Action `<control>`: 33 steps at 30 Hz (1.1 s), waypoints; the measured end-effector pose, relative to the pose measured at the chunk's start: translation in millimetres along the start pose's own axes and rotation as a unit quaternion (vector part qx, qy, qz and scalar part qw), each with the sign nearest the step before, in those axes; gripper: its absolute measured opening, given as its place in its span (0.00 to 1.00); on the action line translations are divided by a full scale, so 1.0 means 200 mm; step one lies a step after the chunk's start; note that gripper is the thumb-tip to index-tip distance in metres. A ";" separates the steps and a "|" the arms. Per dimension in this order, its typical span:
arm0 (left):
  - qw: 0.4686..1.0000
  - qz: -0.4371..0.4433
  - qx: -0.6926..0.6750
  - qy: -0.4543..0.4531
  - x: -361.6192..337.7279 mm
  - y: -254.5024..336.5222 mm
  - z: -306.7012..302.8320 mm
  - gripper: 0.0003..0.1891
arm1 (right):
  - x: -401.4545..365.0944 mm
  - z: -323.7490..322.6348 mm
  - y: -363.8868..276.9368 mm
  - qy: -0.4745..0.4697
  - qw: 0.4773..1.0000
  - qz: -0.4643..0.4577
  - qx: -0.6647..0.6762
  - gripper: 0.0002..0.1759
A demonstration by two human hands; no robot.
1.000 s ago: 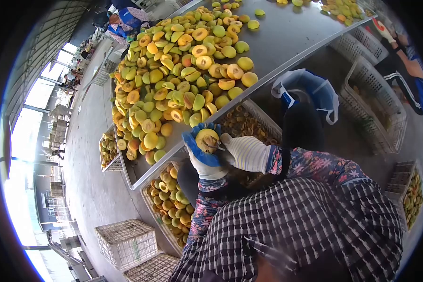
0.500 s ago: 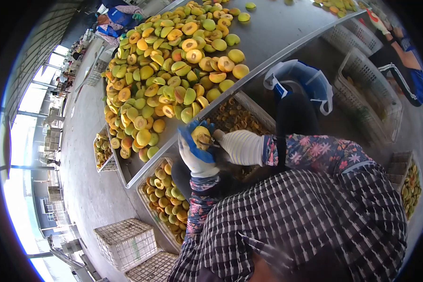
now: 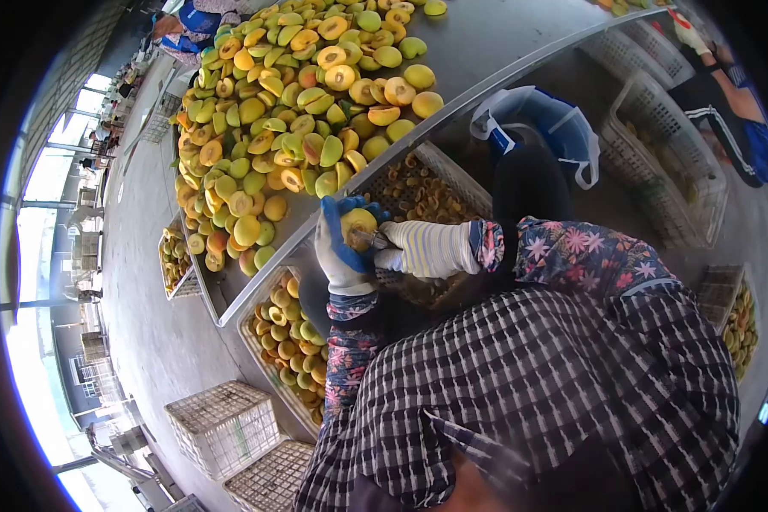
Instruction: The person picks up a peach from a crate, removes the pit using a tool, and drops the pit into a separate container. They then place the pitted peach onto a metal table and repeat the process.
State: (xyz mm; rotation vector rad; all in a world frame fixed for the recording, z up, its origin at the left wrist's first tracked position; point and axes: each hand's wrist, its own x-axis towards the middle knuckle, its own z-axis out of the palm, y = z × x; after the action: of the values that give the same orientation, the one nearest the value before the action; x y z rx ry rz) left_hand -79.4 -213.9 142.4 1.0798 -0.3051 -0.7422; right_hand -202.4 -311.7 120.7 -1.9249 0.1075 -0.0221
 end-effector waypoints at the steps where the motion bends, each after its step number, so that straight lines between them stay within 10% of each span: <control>1: 1.000 0.015 0.020 -0.006 0.01 -0.03 -0.01 0.25 | -0.03 -0.09 -0.21 -0.076 0.952 0.216 0.202 0.17; 7: 0.989 -0.035 0.075 -0.119 0.07 -0.03 -0.11 0.21 | -0.01 -0.01 -0.01 -0.029 0.990 0.105 0.092 0.15; 13: 0.989 -0.033 0.032 -0.138 0.06 -0.01 -0.11 0.20 | -0.03 -0.11 -0.15 -0.152 0.815 0.289 0.479 0.12; 17: 0.979 -0.127 -0.001 -0.159 0.11 -0.04 -0.16 0.18 | -0.04 -0.05 -0.25 -0.052 0.952 0.243 0.177 0.10; 23: 0.983 -0.089 0.092 -0.130 0.10 -0.06 -0.16 0.17 | -0.03 -0.07 -0.17 -0.136 0.785 0.348 0.495 0.09; 33: 0.977 -0.165 -0.129 -0.036 0.04 -0.08 -0.11 0.19 | -0.08 0.02 -0.21 -0.044 0.915 0.246 0.318 0.11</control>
State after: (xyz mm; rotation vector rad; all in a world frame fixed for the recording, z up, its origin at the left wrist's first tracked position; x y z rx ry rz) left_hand -67.9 -209.3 117.7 0.8667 -0.0848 -1.0877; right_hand -215.2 -293.1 158.5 -1.2034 0.4639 0.3299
